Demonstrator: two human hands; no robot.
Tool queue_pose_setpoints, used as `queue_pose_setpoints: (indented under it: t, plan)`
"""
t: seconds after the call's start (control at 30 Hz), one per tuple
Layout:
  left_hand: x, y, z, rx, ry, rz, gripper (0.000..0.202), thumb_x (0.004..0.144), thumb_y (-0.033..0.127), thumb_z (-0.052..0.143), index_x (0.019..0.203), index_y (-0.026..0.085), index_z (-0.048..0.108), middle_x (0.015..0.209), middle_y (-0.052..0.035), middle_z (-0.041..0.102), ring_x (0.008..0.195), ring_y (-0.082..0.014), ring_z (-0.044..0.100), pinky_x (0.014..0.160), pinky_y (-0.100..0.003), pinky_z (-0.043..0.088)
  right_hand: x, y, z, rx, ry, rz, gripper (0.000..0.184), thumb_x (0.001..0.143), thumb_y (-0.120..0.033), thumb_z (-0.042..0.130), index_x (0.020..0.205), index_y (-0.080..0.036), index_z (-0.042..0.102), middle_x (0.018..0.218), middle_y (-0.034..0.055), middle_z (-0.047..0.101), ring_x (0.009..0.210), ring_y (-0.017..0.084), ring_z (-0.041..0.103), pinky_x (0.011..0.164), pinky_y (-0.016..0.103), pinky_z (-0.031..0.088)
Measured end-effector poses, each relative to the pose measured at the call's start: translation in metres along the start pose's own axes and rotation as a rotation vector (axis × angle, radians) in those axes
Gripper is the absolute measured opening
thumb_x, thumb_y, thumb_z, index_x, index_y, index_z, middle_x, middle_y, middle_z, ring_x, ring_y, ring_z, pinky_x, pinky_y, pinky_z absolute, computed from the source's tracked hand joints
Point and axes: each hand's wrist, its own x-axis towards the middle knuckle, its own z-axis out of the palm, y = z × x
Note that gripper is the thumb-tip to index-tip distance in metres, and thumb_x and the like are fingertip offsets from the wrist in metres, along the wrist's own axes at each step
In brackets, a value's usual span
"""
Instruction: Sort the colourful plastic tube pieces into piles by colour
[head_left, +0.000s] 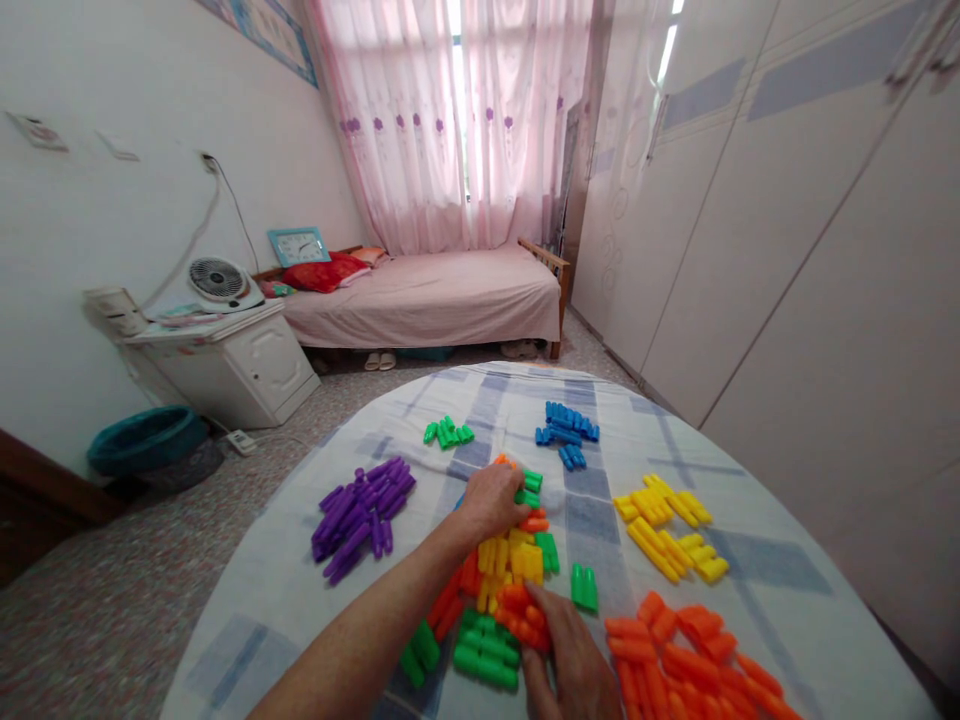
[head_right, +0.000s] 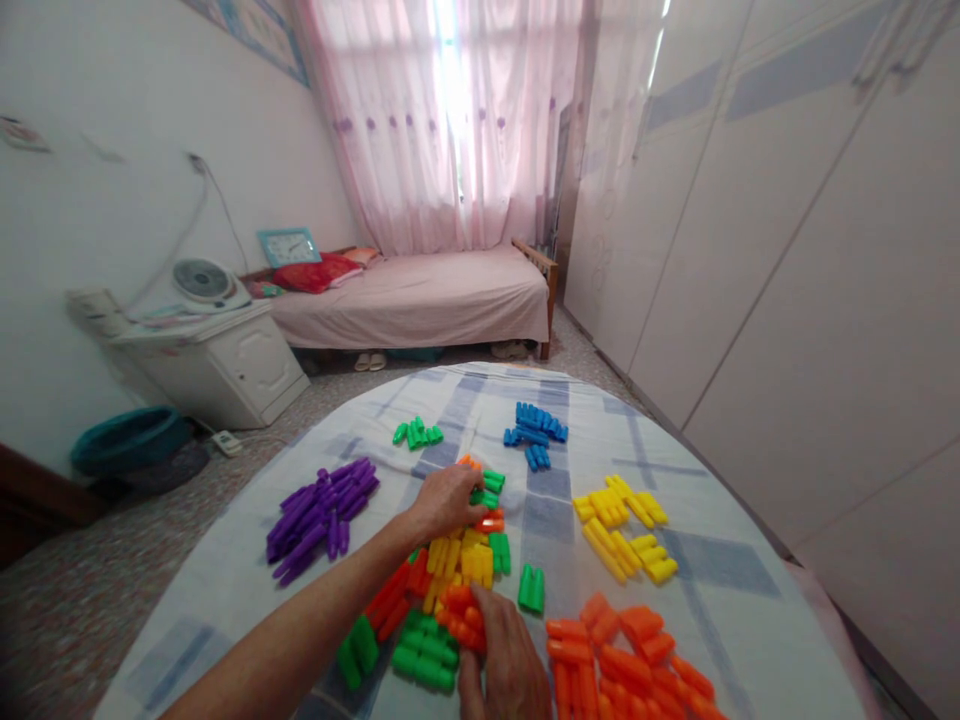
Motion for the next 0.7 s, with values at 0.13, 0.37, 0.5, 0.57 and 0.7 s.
queue_pose_setpoints:
  t: [0.13,0.37,0.5,0.57,0.7]
  plan:
    - [0.006,-0.027,-0.016,0.022,0.153,-0.042,0.022,0.078,0.032,0.058,0.098,0.023,0.061,0.098,-0.0031,0.063,0.093,-0.0177,0.058,0.078,-0.026,0.043,-0.003,0.003,0.009,0.006,0.060,0.004,0.045,0.081,-0.016,0.042,0.126,-0.021,0.047,0.113,0.0072,0.063,0.105,0.020,0.060,0.086,0.032,0.052]
    - [0.058,-0.095,-0.027,0.146,0.294,-0.261,0.021,0.080,0.027,0.054,0.097,0.019,0.063,0.101,-0.0079,0.060,0.100,-0.0226,0.054,0.082,-0.031,0.043,-0.001,0.010,0.013,-0.020,0.074,-0.019,0.049,0.078,-0.013,0.043,0.126,-0.023,0.049,0.104,0.0058,0.066,0.094,0.021,0.065,0.079,0.029,0.054]
    - [0.067,-0.105,-0.021,0.158,0.254,-0.272,0.015,0.077,0.023,0.056,0.088,0.018,0.066,0.096,-0.0104,0.061,0.100,-0.0261,0.054,0.081,-0.035,0.044,-0.003,0.010,0.013,-0.007,0.061,-0.011,0.051,0.075,-0.012,0.043,0.126,-0.023,0.047,0.105,0.0055,0.066,0.096,0.020,0.064,0.080,0.029,0.054]
    - [0.063,-0.097,-0.019,0.152,0.257,-0.232,0.018,0.079,0.022,0.054,0.091,0.017,0.066,0.102,-0.0124,0.060,0.105,-0.0277,0.052,0.085,-0.037,0.043,-0.004,0.009,0.012,-0.008,0.051,-0.011,0.051,0.076,-0.013,0.043,0.126,-0.023,0.046,0.107,0.0058,0.065,0.098,0.020,0.063,0.083,0.030,0.053]
    - [0.047,-0.064,-0.017,0.099,0.230,-0.014,0.026,0.082,0.027,0.053,0.105,0.023,0.063,0.114,-0.0042,0.060,0.109,-0.0197,0.050,0.096,-0.031,0.039,-0.005,0.005,0.011,-0.011,0.038,0.014,0.051,0.077,-0.015,0.044,0.127,-0.023,0.045,0.110,0.0066,0.064,0.101,0.021,0.062,0.083,0.031,0.052]
